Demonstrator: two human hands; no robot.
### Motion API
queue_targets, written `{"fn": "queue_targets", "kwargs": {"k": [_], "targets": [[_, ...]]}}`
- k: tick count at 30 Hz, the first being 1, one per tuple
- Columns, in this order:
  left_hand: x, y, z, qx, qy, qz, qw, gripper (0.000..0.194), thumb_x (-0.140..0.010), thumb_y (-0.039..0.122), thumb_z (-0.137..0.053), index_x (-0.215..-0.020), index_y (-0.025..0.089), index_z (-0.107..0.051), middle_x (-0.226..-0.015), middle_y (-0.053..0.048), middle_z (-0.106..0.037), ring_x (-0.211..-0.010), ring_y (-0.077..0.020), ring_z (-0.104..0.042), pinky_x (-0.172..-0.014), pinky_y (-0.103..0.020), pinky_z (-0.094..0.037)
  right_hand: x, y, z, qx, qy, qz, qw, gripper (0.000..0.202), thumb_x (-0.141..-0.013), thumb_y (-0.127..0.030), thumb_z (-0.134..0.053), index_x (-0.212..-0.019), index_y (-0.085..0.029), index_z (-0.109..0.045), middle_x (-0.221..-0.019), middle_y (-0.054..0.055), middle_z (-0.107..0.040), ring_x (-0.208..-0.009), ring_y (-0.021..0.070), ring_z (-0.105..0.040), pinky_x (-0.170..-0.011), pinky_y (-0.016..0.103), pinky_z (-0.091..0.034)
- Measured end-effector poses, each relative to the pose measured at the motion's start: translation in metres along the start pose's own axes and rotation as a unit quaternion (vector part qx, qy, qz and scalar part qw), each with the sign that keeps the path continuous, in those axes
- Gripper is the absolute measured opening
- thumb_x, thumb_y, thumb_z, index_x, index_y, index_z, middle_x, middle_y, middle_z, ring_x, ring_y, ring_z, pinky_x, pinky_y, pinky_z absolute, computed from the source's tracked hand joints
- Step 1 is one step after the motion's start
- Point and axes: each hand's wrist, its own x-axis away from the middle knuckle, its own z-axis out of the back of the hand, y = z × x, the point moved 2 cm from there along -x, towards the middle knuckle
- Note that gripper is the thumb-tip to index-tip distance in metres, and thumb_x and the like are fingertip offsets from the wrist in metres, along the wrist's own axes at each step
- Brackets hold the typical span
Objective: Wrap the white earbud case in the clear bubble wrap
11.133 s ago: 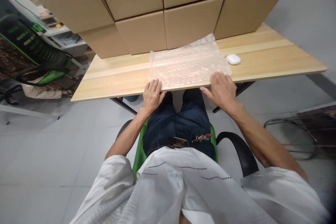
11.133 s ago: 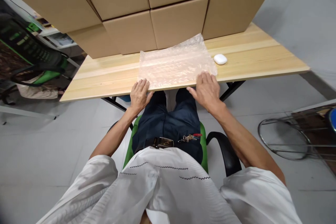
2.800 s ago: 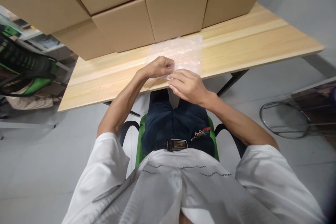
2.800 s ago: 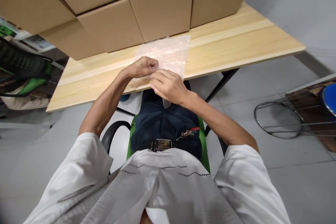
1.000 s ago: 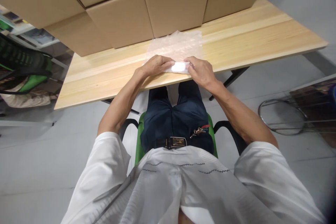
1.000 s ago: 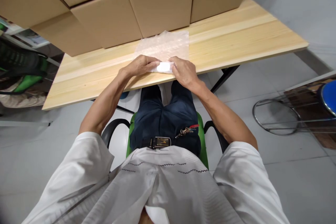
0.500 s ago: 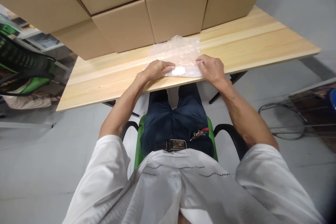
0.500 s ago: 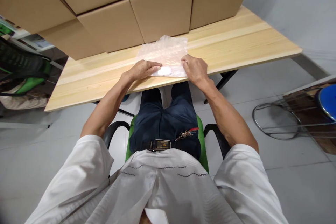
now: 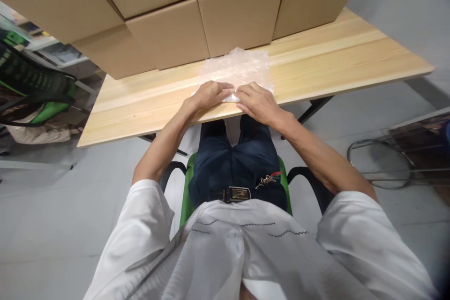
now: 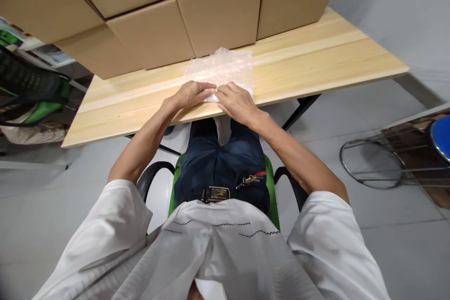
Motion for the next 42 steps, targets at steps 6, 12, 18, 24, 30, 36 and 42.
{"fn": "queue_targets", "kwargs": {"k": [6,12,18,24,30,36,42], "targets": [[0.018,-0.004,0.011,-0.012,-0.002,0.034,0.999,0.065,-0.121,0.066,-0.069,-0.160,0.022,-0.095,-0.139,-0.016,-0.100,-0.129,-0.0383,-0.093,-0.116,-0.045,-0.067,-0.010,0.012,0.002,0.024,-0.026,0.001,0.999,0.042,-0.122,-0.029,-0.057,-0.153,-0.019,-0.084,-0.157,0.025,-0.081,-0.143,0.0464,-0.063,-0.125,0.064,-0.055],[0.040,-0.009,0.023,-0.007,-0.062,0.032,0.998,0.084,-0.104,0.072,-0.089,-0.172,0.023,-0.088,-0.134,-0.014,-0.100,-0.120,-0.0378,-0.092,-0.107,-0.041,-0.067,-0.012,0.015,0.000,-0.025,-0.031,0.008,0.999,0.043,-0.123,-0.034,-0.056,-0.151,-0.019,-0.086,-0.148,0.025,-0.085,-0.140,0.0463,-0.069,-0.123,0.061,-0.055],[0.064,-0.020,0.038,0.018,-0.087,0.042,0.995,0.080,-0.102,0.062,-0.085,-0.172,0.023,-0.087,-0.129,-0.013,-0.099,-0.113,-0.0342,-0.092,-0.104,-0.040,-0.069,-0.015,0.026,0.008,-0.087,-0.060,0.010,0.994,0.050,-0.122,-0.048,-0.058,-0.153,-0.022,-0.087,-0.142,0.021,-0.090,-0.133,0.0442,-0.077,-0.115,0.055,-0.058],[0.096,-0.056,0.059,0.111,-0.053,0.100,0.987,0.056,-0.101,0.067,-0.079,-0.133,0.026,-0.095,-0.112,-0.008,-0.096,-0.099,-0.0296,-0.088,-0.092,-0.038,-0.071,-0.028,0.039,0.026,-0.131,-0.088,-0.010,0.987,0.045,-0.118,-0.054,-0.064,-0.137,-0.025,-0.093,-0.135,0.016,-0.095,-0.121,0.0394,-0.082,-0.108,0.048,-0.058],[0.121,-0.083,0.072,0.017,0.095,0.151,0.984,0.046,-0.114,0.060,-0.063,-0.119,0.025,-0.093,-0.100,-0.012,-0.090,-0.098,-0.0312,-0.086,-0.098,-0.046,-0.074,-0.033,0.040,0.046,-0.179,-0.087,-0.069,0.978,0.045,-0.115,-0.068,-0.075,-0.120,-0.028,-0.096,-0.115,0.007,-0.097,-0.112,0.0364,-0.082,-0.103,0.045,-0.061],[0.084,-0.009,0.025,-0.067,0.196,0.006,0.978,0.066,-0.132,0.070,-0.053,-0.179,0.028,-0.073,-0.161,-0.022,-0.083,-0.152,-0.0425,-0.081,-0.130,-0.055,-0.065,-0.037,0.042,0.046,-0.204,-0.085,-0.071,0.973,0.045,-0.114,-0.063,-0.073,-0.123,-0.027,-0.098,-0.121,0.004,-0.098,-0.119,0.0374,-0.087,-0.101,0.044,-0.064],[0.021,0.033,-0.045,-0.062,0.103,-0.038,0.992,0.078,-0.133,0.072,-0.045,-0.190,0.021,-0.061,-0.154,-0.024,-0.081,-0.145,-0.0459,-0.077,-0.127,-0.058,-0.062,-0.036,0.047,0.033,-0.191,-0.082,-0.071,0.976,0.042,-0.118,-0.058,-0.067,-0.112,-0.026,-0.094,-0.106,0.005,-0.092,-0.106,0.0323,-0.080,-0.101,0.044,-0.060]]}}
